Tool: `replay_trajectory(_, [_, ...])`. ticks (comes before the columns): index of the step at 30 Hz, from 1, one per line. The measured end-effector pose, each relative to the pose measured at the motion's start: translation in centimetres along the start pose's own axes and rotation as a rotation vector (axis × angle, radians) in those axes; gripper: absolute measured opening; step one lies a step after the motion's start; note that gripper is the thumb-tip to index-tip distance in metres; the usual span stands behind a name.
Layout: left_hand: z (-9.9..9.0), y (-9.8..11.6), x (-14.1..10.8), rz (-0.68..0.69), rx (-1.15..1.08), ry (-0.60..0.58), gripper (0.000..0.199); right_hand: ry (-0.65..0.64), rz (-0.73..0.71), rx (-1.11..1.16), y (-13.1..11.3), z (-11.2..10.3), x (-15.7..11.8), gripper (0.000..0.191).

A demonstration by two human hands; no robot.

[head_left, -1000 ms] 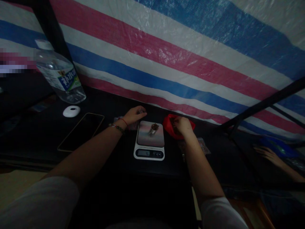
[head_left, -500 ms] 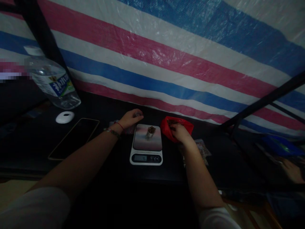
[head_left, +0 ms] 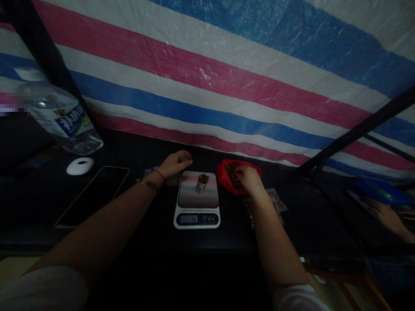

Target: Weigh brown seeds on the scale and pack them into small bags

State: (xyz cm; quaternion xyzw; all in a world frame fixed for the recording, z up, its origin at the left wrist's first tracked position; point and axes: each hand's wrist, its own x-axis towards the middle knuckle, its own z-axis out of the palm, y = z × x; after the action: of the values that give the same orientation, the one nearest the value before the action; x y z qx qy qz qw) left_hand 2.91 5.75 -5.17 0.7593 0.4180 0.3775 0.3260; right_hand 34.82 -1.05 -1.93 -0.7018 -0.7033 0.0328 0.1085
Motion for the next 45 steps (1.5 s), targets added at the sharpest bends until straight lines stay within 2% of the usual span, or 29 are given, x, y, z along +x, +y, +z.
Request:
replay_trajectory(7, [-0.05,0.14,-0.01,-0.02,0.016,-0.002,0.037,0.02,-0.053,0.071,-0.07,-0.1,-0.12,0.018])
replay_trajectory(13, [-0.07,0.07,0.04,-0.004,0.007,-0.004,0.039,-0.098,-0.038,-0.001,-0.36,-0.31,-0.55,0.03])
replay_trajectory(20, [0.01,-0.24,0.13,-0.002,0.014,-0.005,0.038,-0.205,-0.06,-0.043,-0.04,-0.33,-0.52,0.031])
replay_trajectory(25, [0.02,-0.19,0.13,-0.01,0.015,-0.006,0.036,-0.162,-0.022,-0.054,-0.17,-0.1,-0.42,0.027])
replay_trajectory(31, [0.1,-0.25,0.15,-0.012,0.007,-0.004,0.038,-0.193,-0.019,-0.042,-0.33,0.12,-0.34,0.032])
replay_trajectory(36, [0.08,-0.15,0.06,-0.01,0.007,-0.003,0.037,-0.169,-0.008,-0.061,-0.02,0.4,-0.09,0.029])
replay_trajectory(45, [0.06,-0.27,0.17,-0.003,0.014,-0.003,0.038,-0.039,0.002,-0.053,-0.41,-0.55,-0.37,0.025])
